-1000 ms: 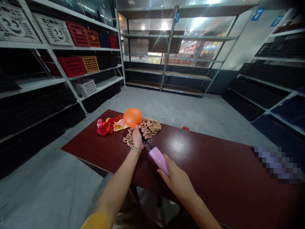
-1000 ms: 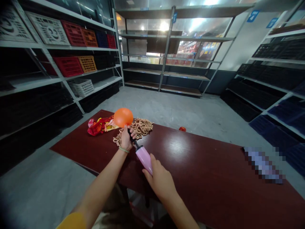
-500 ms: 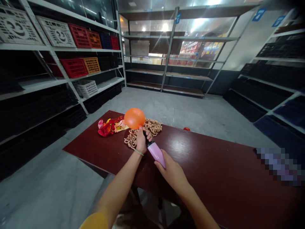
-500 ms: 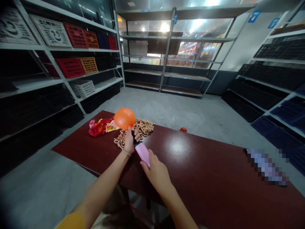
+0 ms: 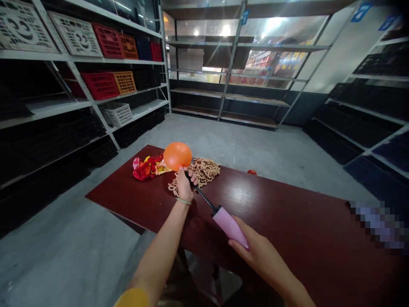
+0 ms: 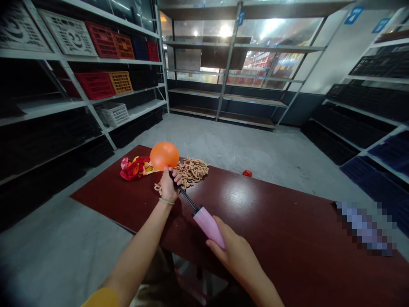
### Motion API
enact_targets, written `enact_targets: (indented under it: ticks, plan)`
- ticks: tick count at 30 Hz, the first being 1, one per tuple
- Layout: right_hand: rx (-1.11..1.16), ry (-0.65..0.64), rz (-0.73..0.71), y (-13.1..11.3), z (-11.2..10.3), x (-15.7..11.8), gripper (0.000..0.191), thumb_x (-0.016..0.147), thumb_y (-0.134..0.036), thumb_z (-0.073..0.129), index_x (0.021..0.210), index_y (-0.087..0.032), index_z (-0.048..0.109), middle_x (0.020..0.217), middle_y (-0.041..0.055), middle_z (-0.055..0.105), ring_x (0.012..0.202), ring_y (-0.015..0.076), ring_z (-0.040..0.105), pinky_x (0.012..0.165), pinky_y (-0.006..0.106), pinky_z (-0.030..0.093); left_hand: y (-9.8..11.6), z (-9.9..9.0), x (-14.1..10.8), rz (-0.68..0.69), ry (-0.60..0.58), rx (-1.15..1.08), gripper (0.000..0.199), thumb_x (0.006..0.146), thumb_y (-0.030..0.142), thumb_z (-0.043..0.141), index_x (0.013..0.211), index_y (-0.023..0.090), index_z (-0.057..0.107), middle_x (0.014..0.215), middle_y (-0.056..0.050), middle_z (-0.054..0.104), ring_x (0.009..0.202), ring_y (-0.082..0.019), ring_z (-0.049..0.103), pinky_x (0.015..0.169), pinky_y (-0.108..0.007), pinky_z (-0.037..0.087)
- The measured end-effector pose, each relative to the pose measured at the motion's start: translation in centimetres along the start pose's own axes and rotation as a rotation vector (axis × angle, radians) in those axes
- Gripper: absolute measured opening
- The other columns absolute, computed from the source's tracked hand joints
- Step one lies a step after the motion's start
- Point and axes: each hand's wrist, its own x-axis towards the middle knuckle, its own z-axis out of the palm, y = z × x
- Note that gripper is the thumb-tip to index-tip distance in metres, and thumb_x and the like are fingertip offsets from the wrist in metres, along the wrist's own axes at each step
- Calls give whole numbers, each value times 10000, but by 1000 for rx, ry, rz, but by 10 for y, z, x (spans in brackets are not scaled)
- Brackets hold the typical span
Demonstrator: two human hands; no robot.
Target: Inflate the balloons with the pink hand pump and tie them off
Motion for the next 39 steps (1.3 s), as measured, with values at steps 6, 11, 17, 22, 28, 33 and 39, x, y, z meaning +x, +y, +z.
enact_targets:
  ticks: [6, 11, 17, 22, 28, 33, 39]
  plan:
    - [17, 62, 47, -25, 4, 32, 509, 912, -441, 501, 1383, -251, 471, 1293, 97, 635, 1115, 301, 647, 893, 392, 503, -13, 8, -12, -81, -82, 32, 307, 919, 493, 521, 822, 218, 427, 611, 59, 376, 407, -56, 343, 364, -167, 276]
    - [62, 120, 66, -44, 17, 48, 504, 925, -424, 501, 1391, -245, 440, 1273, 96, 640, 1075, 290, 664, 860, 379, 514, -23, 9, -19, -135, -141, 100, 278, 923, 469, 518, 834, 220, 430, 610, 59, 379, 405, -63, 341, 364, -175, 291]
    - [5, 83, 44, -19, 23, 19, 592, 911, -397, 514, 1456, -205, 384, 1413, 129, 533, 1205, 291, 593, 952, 398, 501, -15, 9, -15, -120, -91, 80, 288, 925, 483, 506, 831, 220, 436, 608, 59, 377, 402, -62, 340, 351, -170, 269]
    - [62, 31, 77, 3, 3, -11, 560, 885, -442, 553, 1412, -285, 451, 1388, 60, 570, 1214, 258, 590, 973, 363, 495, -10, 9, -11, -95, -47, 48, 308, 916, 506, 519, 838, 218, 439, 608, 56, 391, 406, -62, 356, 356, -173, 274]
    - [61, -11, 89, -18, -10, 11, 493, 908, -446, 506, 1372, -283, 481, 1306, 65, 629, 1125, 280, 642, 897, 373, 511, -15, 10, -15, -101, -49, -6, 293, 930, 483, 505, 835, 215, 430, 604, 62, 379, 401, -56, 349, 360, -168, 269]
    - [49, 72, 66, -42, 10, 49, 478, 919, -432, 503, 1363, -258, 472, 1210, 81, 672, 1042, 289, 676, 832, 365, 517, -20, 12, -20, -131, -51, 35, 293, 926, 468, 518, 820, 211, 425, 591, 64, 375, 386, -55, 335, 351, -172, 258]
    - [-106, 121, -3, -28, 25, 37, 605, 932, -420, 492, 1464, -162, 363, 1295, 164, 602, 1096, 299, 641, 860, 387, 518, -14, 6, -11, -81, -62, 63, 305, 925, 488, 509, 814, 216, 426, 580, 66, 376, 379, -58, 331, 341, -176, 239]
